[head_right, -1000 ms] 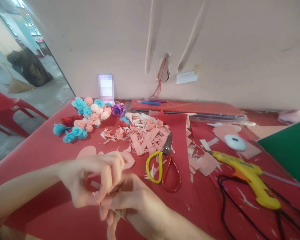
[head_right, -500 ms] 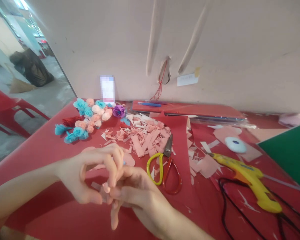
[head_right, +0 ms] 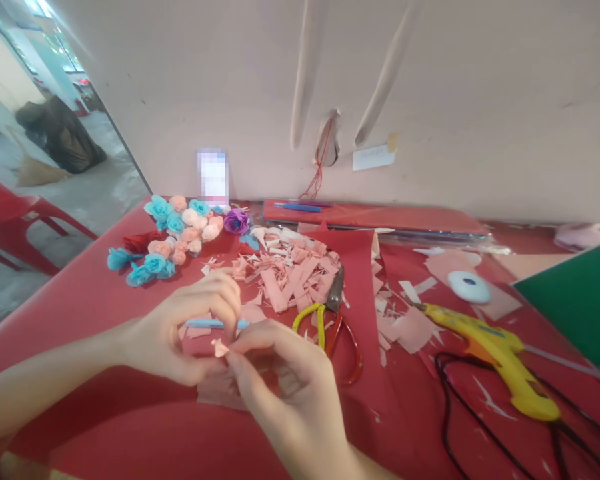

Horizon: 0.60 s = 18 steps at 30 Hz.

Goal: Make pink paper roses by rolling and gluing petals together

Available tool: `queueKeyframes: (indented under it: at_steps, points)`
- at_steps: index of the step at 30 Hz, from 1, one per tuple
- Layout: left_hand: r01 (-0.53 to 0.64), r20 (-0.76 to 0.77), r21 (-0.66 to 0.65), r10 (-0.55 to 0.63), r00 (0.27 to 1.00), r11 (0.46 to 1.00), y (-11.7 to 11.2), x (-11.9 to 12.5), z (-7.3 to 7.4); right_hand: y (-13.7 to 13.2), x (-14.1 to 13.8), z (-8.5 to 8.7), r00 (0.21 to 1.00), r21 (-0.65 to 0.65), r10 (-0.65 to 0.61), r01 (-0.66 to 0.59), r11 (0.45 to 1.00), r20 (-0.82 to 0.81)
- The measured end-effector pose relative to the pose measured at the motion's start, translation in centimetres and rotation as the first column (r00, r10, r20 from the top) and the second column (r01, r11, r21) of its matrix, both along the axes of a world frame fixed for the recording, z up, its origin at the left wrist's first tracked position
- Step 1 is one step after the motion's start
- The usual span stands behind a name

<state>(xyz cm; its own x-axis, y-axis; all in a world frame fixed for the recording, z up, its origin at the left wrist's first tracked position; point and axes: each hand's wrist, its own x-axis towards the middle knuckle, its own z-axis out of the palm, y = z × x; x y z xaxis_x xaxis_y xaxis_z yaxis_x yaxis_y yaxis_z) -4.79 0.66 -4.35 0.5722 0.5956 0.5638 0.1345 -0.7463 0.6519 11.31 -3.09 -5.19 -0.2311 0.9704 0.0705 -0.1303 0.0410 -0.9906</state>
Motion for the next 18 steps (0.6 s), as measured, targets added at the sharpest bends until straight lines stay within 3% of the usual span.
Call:
queueKeyframes:
  at_steps: [9, 13, 18]
  points:
    - [-0.033, 0.007, 0.023, 0.033, 0.999, 0.999, -0.20, 0.16, 0.15, 0.10, 0.10, -0.15, 0.993, 0.192, -0.065, 0.046, 0.980, 0.097]
    - [-0.059, 0.007, 0.052, 0.058, 0.998, 0.997, -0.24, 0.11, 0.06, 0.16, 0.09, -0.27, 0.990, 0.177, -0.070, 0.048, 0.983, 0.120]
    - [-0.071, 0.029, 0.089, 0.068, 0.997, 0.994, -0.22, 0.21, 0.08, 0.28, -0.07, -0.15, 0.994, 0.067, -0.041, 0.034, 0.997, 0.105]
